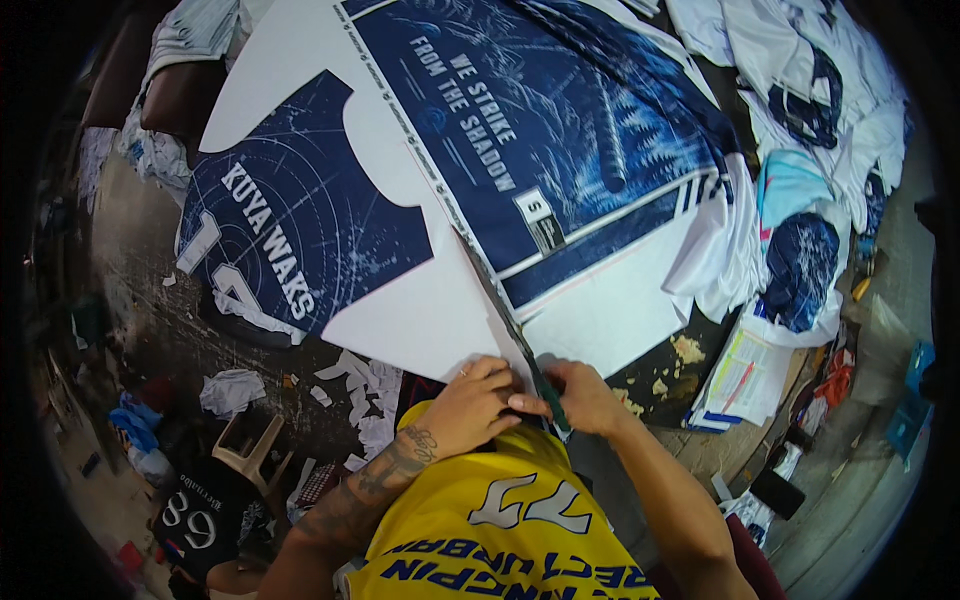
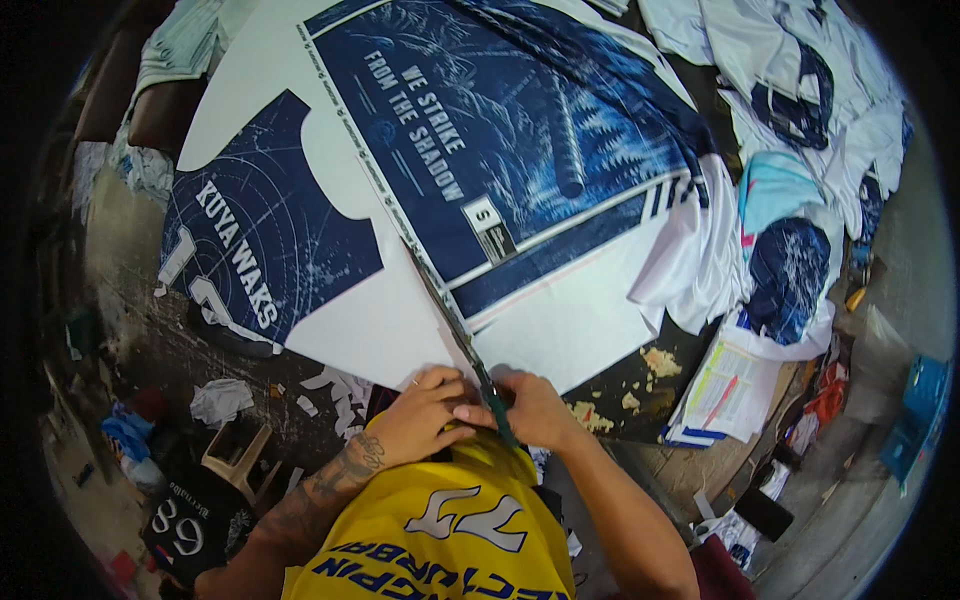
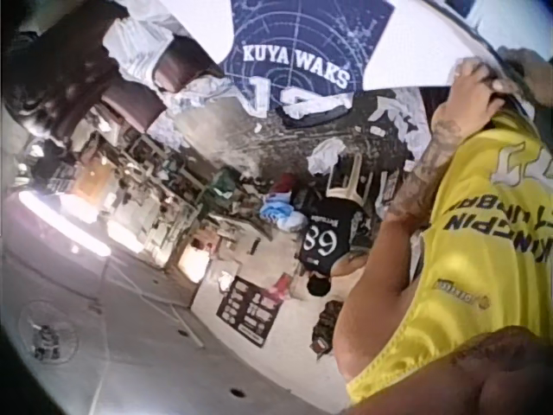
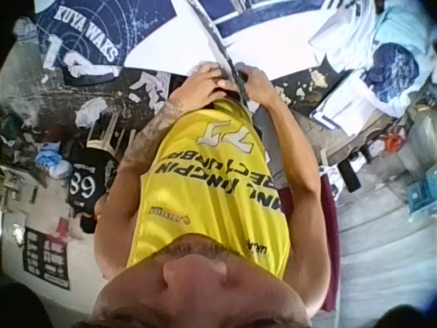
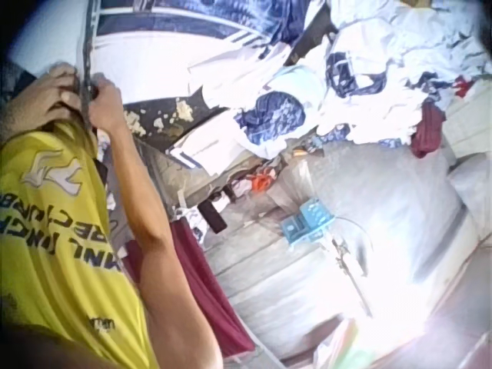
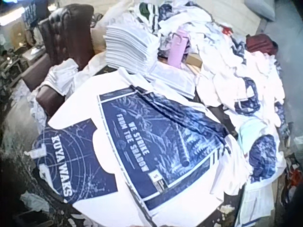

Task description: The person uses shears to cut a white fabric sheet on a cluttered table. They repeatedly align the fabric, cut along its edges, and stack the cut pieces. The workspace contains piles of fabric and tools.

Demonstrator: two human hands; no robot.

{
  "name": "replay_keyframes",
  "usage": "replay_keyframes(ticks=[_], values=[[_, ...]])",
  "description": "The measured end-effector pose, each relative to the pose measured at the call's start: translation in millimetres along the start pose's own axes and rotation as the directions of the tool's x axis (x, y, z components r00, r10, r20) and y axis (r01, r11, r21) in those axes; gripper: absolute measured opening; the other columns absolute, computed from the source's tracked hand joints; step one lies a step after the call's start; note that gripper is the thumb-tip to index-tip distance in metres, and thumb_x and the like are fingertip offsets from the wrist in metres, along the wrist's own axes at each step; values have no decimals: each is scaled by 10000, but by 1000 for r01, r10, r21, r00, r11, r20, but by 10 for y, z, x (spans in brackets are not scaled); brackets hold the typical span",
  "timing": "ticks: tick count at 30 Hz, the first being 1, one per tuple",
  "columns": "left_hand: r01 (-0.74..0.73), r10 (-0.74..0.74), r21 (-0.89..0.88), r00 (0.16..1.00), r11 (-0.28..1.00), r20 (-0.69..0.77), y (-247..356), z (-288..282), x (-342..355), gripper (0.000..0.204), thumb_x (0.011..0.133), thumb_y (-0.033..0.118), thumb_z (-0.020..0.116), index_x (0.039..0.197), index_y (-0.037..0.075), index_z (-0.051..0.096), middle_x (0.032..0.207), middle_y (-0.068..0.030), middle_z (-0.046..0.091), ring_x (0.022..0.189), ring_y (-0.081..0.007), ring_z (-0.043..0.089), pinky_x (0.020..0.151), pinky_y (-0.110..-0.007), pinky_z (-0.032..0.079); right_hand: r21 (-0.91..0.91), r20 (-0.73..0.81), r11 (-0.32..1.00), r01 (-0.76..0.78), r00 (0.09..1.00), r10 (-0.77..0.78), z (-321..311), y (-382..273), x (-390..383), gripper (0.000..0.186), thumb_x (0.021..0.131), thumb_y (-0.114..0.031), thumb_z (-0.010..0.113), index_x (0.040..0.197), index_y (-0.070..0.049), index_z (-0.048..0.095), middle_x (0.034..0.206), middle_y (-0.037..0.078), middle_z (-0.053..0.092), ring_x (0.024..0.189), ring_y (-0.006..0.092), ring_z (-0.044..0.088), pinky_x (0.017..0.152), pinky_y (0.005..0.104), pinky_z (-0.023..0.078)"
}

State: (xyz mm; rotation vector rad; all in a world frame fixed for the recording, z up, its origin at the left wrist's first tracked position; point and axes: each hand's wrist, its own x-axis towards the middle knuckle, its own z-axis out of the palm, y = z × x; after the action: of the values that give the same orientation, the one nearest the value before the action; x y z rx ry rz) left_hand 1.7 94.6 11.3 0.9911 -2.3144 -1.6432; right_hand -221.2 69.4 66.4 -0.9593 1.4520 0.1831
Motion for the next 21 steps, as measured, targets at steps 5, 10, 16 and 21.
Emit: replay_keyframes(ticks=[5, 10, 16, 21], values=[[-33, 57, -151, 985, 988, 162, -170, -120, 30, 279, 909, 257, 794, 1073, 43, 726, 1222, -123, 702, 1235, -334, 608, 1135, -467, 425, -86, -102, 992, 91, 990, -100, -136, -468, 261, 794, 849, -714, 806, 903, 76, 732, 762, 158, 699, 754, 217, 663, 720, 382, 530], [-21, 82, -213, 957, 977, 279, -306, -289, 132, 334, 980, 295, 737, 1185, 33, 720, 1307, -164, 685, 1312, -351, 577, 1164, -476, 426, -35, -25, 999, 1, 1000, -2, -269, -881, 507, 800, 797, -730, 836, 895, 57, 733, 828, 189, 743, 795, 294, 746, 741, 405, 569], [113, 94, -471, 914, 875, 394, -367, -654, 341, 420, 1001, 381, 718, 1236, 33, 709, 1277, -196, 691, 1253, -361, 630, 1127, -471, 470, -91, -11, 996, 11, 1000, -12, -351, -1293, 842, 826, 785, -784, 808, 872, 35, 744, 780, 183, 715, 752, 322, 719, 706, 407, 550], [176, 124, -477, 837, 861, 534, -574, -720, 508, 409, 1023, 417, 702, 1195, 47, 734, 1127, -149, 766, 1077, -325, 720, 981, -437, 531, -93, -28, 996, -10, 1000, 7, -494, -1745, 1070, 809, 797, -799, 791, 829, 6, 728, 736, 146, 677, 739, 287, 689, 720, 417, 533]])
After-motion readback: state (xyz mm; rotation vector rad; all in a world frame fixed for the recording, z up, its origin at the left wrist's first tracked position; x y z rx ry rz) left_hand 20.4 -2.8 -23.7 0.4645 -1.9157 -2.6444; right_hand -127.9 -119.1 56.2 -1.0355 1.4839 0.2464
